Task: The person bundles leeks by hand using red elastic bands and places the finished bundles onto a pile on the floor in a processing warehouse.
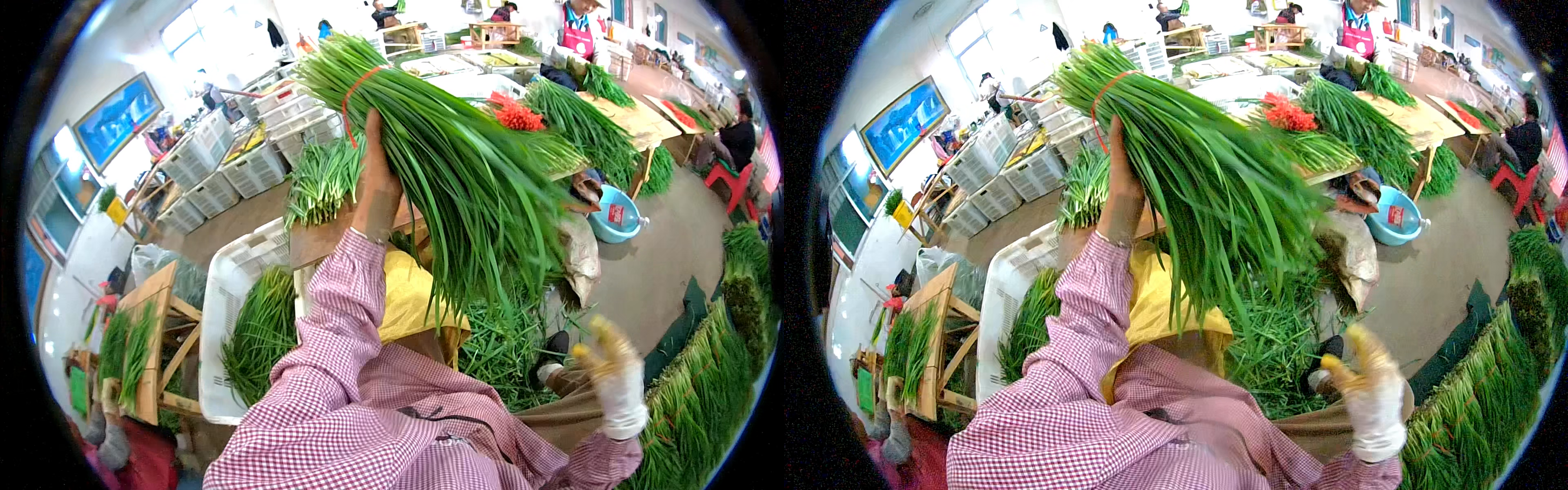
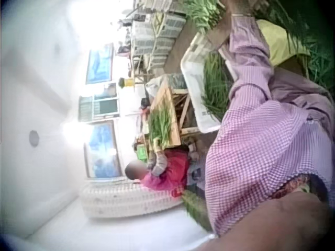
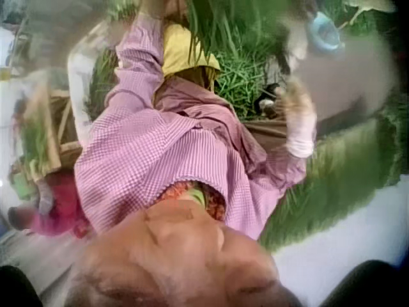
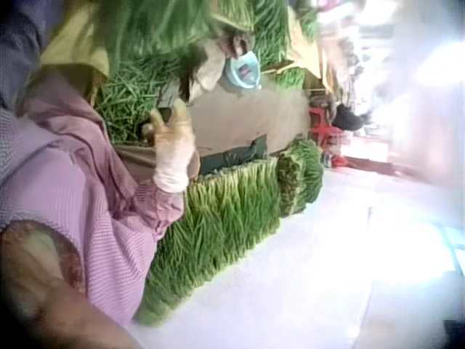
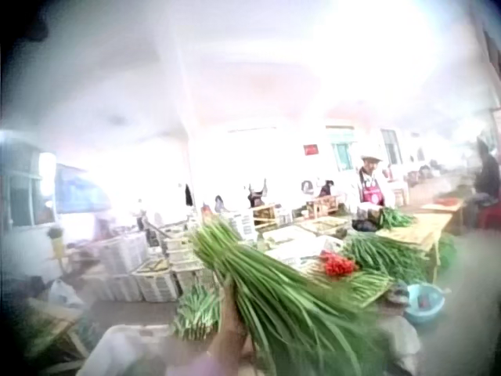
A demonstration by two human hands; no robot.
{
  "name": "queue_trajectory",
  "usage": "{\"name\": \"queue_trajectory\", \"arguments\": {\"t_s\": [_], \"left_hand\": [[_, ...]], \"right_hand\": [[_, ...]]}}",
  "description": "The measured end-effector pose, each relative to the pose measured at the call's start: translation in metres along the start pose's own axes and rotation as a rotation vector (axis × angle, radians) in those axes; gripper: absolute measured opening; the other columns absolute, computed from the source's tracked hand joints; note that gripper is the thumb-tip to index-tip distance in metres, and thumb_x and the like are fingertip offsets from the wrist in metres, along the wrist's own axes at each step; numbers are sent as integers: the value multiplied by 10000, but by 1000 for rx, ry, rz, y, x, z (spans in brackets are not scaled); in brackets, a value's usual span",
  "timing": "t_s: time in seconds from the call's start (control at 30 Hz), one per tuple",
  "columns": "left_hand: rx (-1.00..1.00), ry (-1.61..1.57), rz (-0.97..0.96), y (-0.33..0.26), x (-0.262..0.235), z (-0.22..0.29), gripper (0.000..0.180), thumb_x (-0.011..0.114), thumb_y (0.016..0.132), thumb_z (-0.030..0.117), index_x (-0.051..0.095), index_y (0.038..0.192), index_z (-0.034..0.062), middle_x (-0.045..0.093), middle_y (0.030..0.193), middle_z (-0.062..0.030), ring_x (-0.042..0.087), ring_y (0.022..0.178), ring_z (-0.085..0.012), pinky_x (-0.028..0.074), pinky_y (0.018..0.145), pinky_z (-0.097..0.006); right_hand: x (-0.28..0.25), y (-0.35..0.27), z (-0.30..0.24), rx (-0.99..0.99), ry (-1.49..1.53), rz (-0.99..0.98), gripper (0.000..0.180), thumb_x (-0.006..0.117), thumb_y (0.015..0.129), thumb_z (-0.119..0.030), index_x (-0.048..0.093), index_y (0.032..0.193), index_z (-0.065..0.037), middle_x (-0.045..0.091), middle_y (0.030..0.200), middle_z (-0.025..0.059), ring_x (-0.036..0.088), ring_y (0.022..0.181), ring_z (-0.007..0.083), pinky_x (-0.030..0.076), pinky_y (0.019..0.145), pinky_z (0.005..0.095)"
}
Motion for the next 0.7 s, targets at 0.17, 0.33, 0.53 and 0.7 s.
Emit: {"name": "queue_trajectory", "arguments": {"t_s": [0.17,0.33,0.53,0.7], "left_hand": [[-3,105,-37,-46,32,-15,507,555,862,365,434,1210,16,568,1075,-89,595,900,-184,520,761,-317],[-227,-60,-104,-74,73,-62,506,565,854,327,417,1213,3,564,1099,-115,599,927,-197,518,770,-321],[-192,120,-140,-91,99,-44,506,562,855,329,426,1211,-3,566,1059,-85,586,861,-147,499,730,-267],[-217,262,-330,-96,141,-51,718,596,822,402,289,1335,4,494,1177,-115,529,993,-172,444,850,-280]], "right_hand": [[-22,53,-182,-645,200,227,841,740,652,-421,389,1324,-57,450,1314,115,419,1213,230,344,976,369],[1,118,-217,-822,184,162,995,769,648,-368,197,1395,-43,332,1390,140,344,1263,241,263,1049,357],[60,95,-119,-354,905,-309,1079,802,639,-186,65,1417,-57,358,1357,111,394,1206,193,324,1010,310],[71,70,-47,-80,834,123,597,683,756,-93,396,1274,-19,494,1218,73,475,1075,160,377,936,297]]}}
Point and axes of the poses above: each hand's wrist, its own y-axis towards the middle knuckle, its own x-axis out of the palm, z = x × y, the point moved 6 cm from there along y, towards the middle knuckle
